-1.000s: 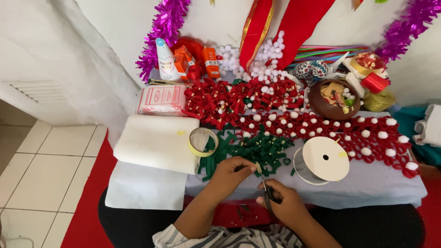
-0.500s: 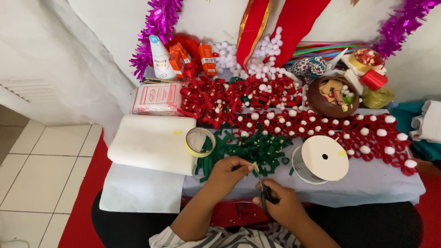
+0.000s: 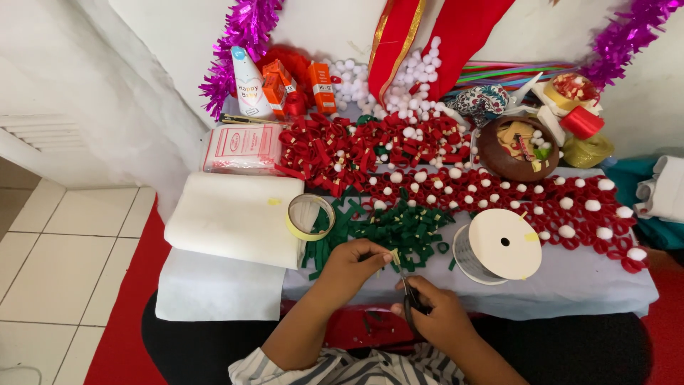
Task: Cutting small pieces of green decorative garland using scissors
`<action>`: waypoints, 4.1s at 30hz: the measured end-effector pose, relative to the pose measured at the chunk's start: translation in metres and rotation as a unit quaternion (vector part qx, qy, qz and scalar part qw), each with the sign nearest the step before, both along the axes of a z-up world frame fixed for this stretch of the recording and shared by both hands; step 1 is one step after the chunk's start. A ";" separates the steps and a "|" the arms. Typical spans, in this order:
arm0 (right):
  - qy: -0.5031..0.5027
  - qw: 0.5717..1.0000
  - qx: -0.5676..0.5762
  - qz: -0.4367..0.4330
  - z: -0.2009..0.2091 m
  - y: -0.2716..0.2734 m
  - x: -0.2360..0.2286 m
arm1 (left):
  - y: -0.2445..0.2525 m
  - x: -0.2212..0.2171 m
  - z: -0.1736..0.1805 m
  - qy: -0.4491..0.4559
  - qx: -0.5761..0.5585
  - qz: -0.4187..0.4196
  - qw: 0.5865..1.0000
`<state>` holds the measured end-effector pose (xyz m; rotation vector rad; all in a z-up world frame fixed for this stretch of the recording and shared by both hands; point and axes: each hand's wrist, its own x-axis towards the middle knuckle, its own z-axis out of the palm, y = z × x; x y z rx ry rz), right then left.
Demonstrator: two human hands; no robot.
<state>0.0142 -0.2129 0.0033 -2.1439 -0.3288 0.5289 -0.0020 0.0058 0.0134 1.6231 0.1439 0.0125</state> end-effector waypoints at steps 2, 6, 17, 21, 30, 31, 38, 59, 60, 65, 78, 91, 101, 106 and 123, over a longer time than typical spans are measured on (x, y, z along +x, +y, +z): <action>-0.006 1.000 0.009 0.003 0.001 0.000 -0.001 | 0.000 0.000 0.002 -0.005 0.001 0.001 1.000; -0.039 0.999 0.036 0.011 -0.007 -0.001 0.000 | 0.000 0.001 0.001 -0.014 0.005 0.002 1.000; 0.014 1.000 0.000 -0.012 0.003 0.003 -0.002 | 0.001 0.001 -0.005 -0.014 0.000 0.004 1.000; 0.004 1.000 -0.006 -0.013 0.001 0.003 -0.002 | 0.001 0.001 -0.003 -0.022 -0.005 0.003 1.000; 0.014 0.999 -0.020 -0.026 0.006 0.002 -0.001 | -0.003 0.001 -0.003 -0.032 0.018 0.025 0.999; 0.013 0.999 -0.019 -0.025 0.009 0.002 -0.001 | -0.004 0.001 -0.002 -0.033 0.019 0.026 0.999; 0.027 0.998 -0.027 -0.040 0.011 0.002 -0.004 | -0.002 0.000 -0.002 -0.025 0.029 0.015 0.999; 0.050 0.998 0.027 -0.004 0.005 0.004 -0.001 | 0.002 0.006 -0.018 -0.050 -0.197 -0.011 0.979; 0.055 0.998 0.038 -0.010 0.005 0.003 -0.001 | 0.001 0.005 -0.020 -0.062 -0.191 -0.016 0.979; 0.052 0.996 0.065 -0.005 0.000 0.002 -0.002 | -0.001 0.003 -0.009 -0.030 -0.195 0.003 0.980; -0.011 1.000 -0.016 0.023 0.003 0.002 -0.004 | -0.008 0.006 -0.026 -0.061 -0.216 0.020 0.974; -0.034 0.998 -0.039 0.035 0.009 0.002 -0.003 | -0.012 0.004 -0.018 -0.052 -0.194 0.042 0.979; -0.109 0.986 -0.096 0.083 0.000 -0.003 -0.002 | -0.008 0.004 -0.023 -0.029 -0.203 0.032 0.978; -0.101 0.986 -0.076 0.108 -0.011 -0.004 -0.003 | -0.008 0.003 -0.014 -0.009 -0.212 0.020 0.977; 0.010 0.961 0.275 0.022 -0.058 -0.035 -0.002 | -0.041 -0.022 0.013 -0.060 -0.172 -0.140 0.973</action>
